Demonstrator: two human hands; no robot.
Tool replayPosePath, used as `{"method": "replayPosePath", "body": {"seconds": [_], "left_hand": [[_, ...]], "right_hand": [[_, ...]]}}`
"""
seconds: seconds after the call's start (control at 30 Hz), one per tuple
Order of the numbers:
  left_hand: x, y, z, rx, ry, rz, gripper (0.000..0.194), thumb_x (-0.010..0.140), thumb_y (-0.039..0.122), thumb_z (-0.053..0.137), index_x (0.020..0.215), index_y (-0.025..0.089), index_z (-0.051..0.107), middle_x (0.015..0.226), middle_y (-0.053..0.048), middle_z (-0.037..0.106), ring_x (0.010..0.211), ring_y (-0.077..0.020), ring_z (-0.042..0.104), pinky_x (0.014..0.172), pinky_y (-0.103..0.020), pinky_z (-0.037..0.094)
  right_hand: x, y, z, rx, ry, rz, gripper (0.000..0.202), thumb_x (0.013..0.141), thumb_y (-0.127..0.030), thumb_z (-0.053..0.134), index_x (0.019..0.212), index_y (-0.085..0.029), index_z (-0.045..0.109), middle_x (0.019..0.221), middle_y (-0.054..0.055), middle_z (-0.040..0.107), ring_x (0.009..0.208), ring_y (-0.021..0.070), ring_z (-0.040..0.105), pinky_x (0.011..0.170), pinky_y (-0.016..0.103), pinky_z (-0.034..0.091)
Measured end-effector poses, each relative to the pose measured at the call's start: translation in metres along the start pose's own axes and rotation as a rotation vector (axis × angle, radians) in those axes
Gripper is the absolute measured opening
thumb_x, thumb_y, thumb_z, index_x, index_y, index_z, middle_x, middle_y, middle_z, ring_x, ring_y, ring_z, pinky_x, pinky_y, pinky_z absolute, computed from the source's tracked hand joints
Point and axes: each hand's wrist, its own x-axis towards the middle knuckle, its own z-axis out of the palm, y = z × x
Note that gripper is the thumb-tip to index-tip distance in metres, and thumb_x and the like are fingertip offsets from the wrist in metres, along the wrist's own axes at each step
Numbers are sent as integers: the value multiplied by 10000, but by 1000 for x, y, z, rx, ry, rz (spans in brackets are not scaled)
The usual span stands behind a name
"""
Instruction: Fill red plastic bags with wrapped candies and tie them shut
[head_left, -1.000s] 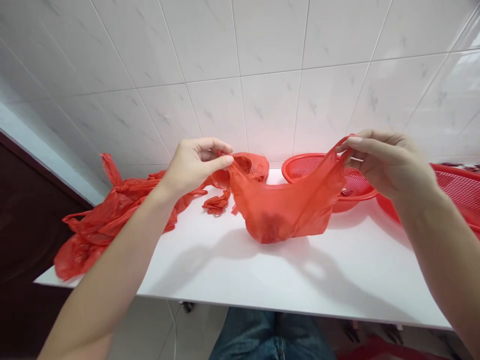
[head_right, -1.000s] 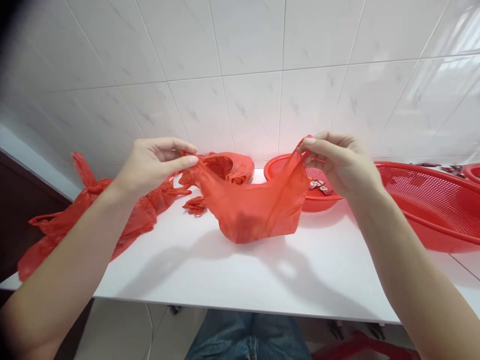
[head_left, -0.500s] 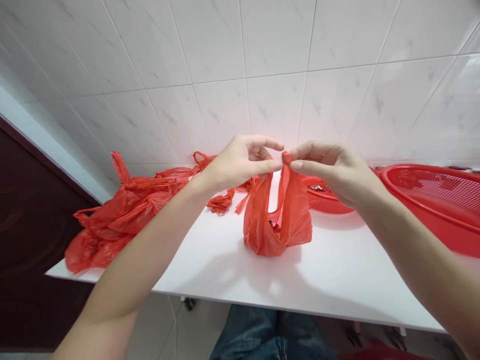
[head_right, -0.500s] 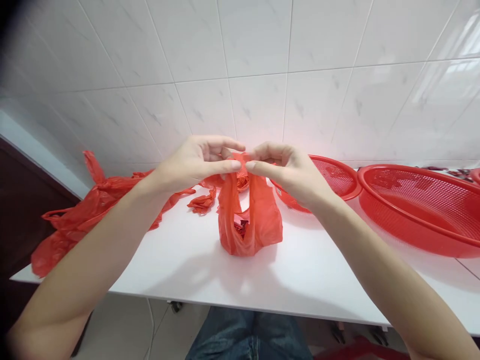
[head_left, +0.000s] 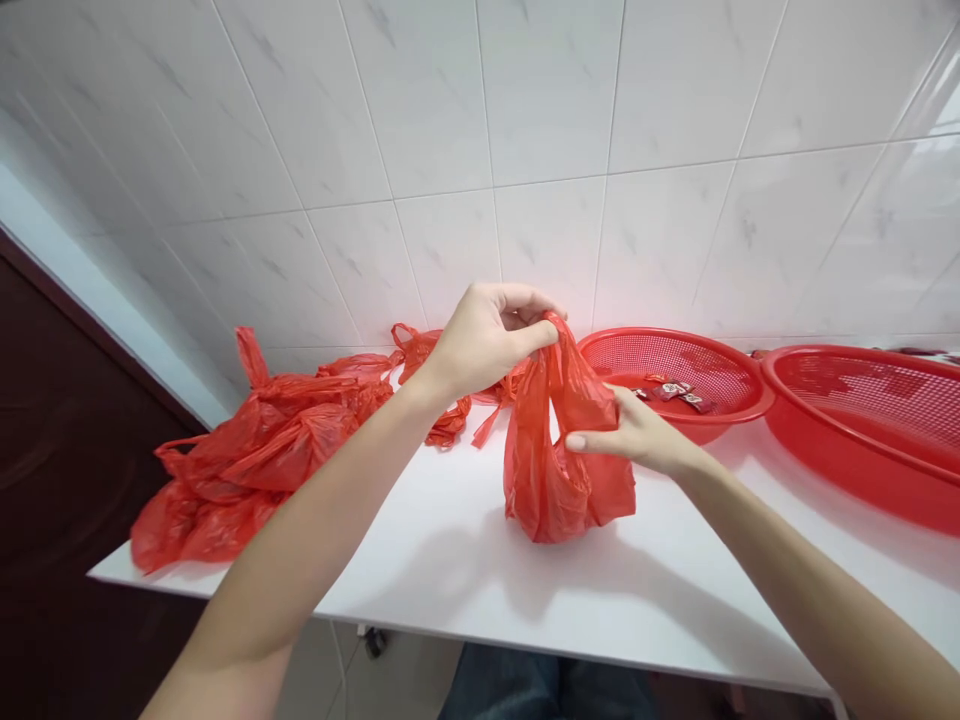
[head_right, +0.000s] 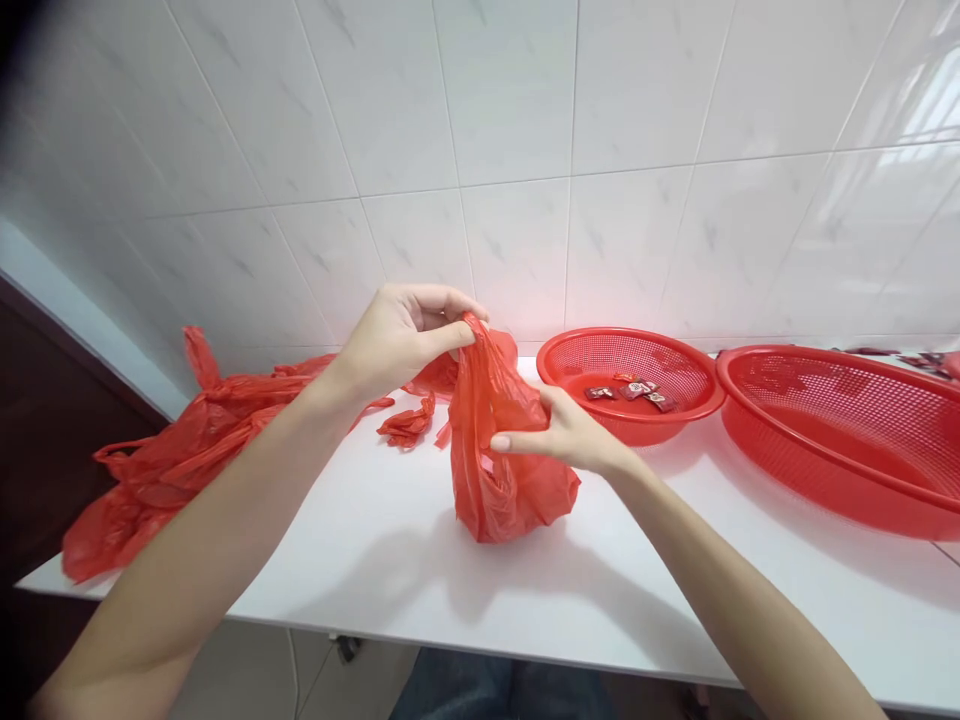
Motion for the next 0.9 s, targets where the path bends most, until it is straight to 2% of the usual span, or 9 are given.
{"method": "replayPosePath", "body": {"seconds": [0.1,0.23,0.33,0.4,0.5,0.6,0.7,0.8,0.9], "left_hand": [[2,-3,-3,-3,50,-2,116,754,211,690,837,140,729,746,-24,718,690,-159,681,642,-264,541],[2,-14,-12,-65,238,-3,281,743,295,757,985,159,713,729,2,678,682,-144,657,686,-272,551],[-6,-38,-14,-192,383,-12,465,723,359,779,1130,180,640,778,9,676,751,-155,673,777,-302,562],[-16,-62,-11,-250,424,-62,544,693,392,796,1154,183,600,844,-8,685,843,-178,689,839,-330,559],[-35,-98,0,-280,395,-212,656,677,438,801,1223,172,554,1041,-88,696,1042,-243,680,942,-395,529],[-47,-119,13,-327,244,-298,738,713,460,787,1334,182,502,1243,-157,650,1179,-296,635,1011,-456,489],[-47,-118,27,-356,93,-265,782,719,434,813,1392,216,481,1377,-172,588,1289,-320,568,1077,-478,442],[-38,-106,42,-314,79,-177,760,705,375,846,1375,234,514,1398,-144,589,1314,-312,546,1098,-458,424],[-27,-95,52,-274,142,-63,400,789,345,767,1143,189,664,1166,-98,710,1121,-261,647,989,-385,484]], "right_hand": [[2,11,8,139,119,23,256,833,-432,768,967,-214,779,908,49,761,844,236,711,755,354,570],[9,14,10,412,332,2,269,851,-461,733,829,-197,781,898,63,757,874,222,706,773,314,565],[12,21,8,546,399,39,308,817,-490,747,786,-186,781,845,73,756,854,234,709,801,332,566],[12,30,7,573,407,76,325,789,-505,764,768,-181,779,842,80,757,849,244,711,808,347,570],[9,42,5,605,417,124,340,762,-522,785,747,-182,769,836,75,754,832,241,715,805,356,576],[7,48,3,674,407,156,351,736,-528,808,750,-180,764,795,67,749,798,232,719,796,356,581],[6,49,2,719,401,157,336,713,-505,836,735,-180,755,763,52,743,784,215,717,775,325,581],[4,48,3,723,384,153,330,711,-493,842,737,-176,753,759,49,742,756,203,709,712,298,574],[0,45,3,772,383,161,322,714,-479,844,738,-175,738,756,39,732,733,184,692,695,284,568]]}}
